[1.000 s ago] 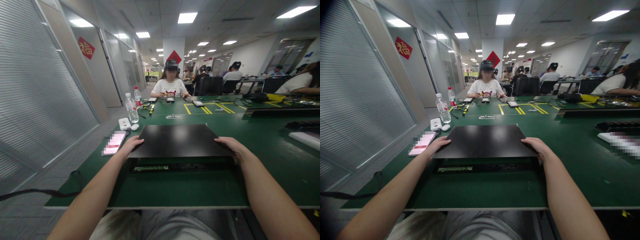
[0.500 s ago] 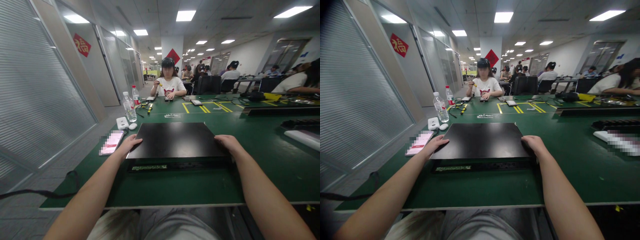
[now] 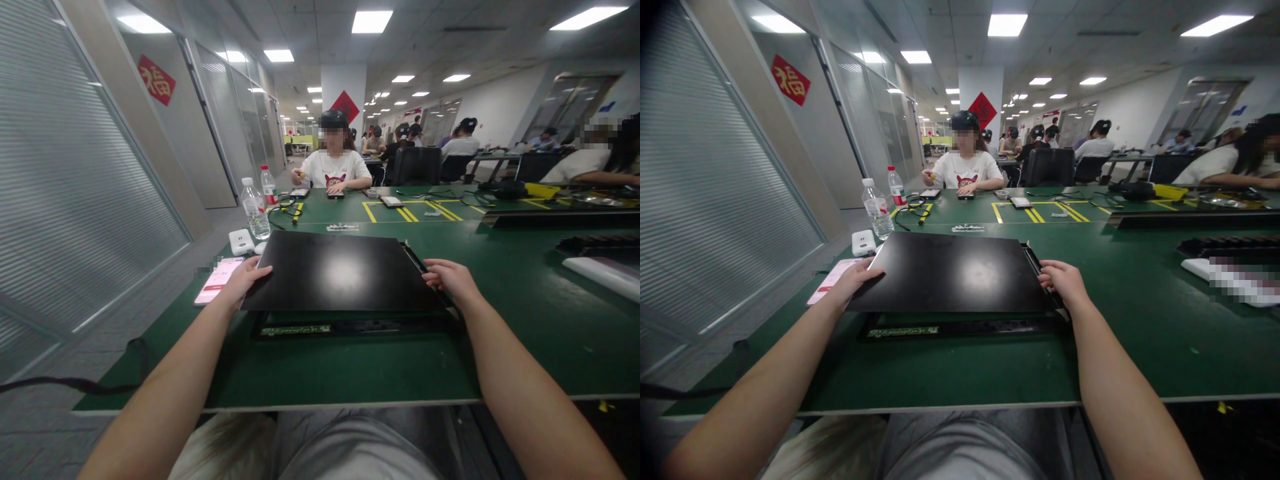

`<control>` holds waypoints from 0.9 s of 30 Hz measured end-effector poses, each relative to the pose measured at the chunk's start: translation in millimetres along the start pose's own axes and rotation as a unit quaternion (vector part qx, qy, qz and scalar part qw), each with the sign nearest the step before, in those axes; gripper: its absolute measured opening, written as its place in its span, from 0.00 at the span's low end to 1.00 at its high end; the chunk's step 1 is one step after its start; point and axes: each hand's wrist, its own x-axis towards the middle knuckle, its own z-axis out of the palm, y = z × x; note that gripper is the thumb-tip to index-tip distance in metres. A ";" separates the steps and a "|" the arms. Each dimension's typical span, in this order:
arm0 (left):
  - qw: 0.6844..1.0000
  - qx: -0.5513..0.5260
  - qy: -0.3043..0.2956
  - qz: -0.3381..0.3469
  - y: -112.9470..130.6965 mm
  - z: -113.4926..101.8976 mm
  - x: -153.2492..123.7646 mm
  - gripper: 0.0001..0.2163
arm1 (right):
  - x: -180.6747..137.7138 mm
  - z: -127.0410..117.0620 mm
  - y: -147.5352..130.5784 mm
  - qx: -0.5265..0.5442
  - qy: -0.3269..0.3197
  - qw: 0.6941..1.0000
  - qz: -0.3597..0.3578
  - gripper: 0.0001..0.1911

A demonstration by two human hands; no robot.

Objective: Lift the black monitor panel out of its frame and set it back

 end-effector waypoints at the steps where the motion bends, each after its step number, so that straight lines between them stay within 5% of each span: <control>1: 1.000 -0.005 -0.001 -0.001 0.4 1.1 -0.8 0.19 | 1.0 0.1 0.9 -0.017 0.001 1.000 0.000 0.12; 16: 0.999 -0.024 -0.023 -0.031 -11.7 19.6 -7.2 0.18 | 14.0 -15.2 11.3 -0.276 0.059 0.957 -0.069 0.18; 27: 0.998 -0.008 -0.020 -0.061 -12.2 25.8 -8.3 0.13 | 3.0 -9.8 0.9 -0.330 0.069 0.939 -0.070 0.17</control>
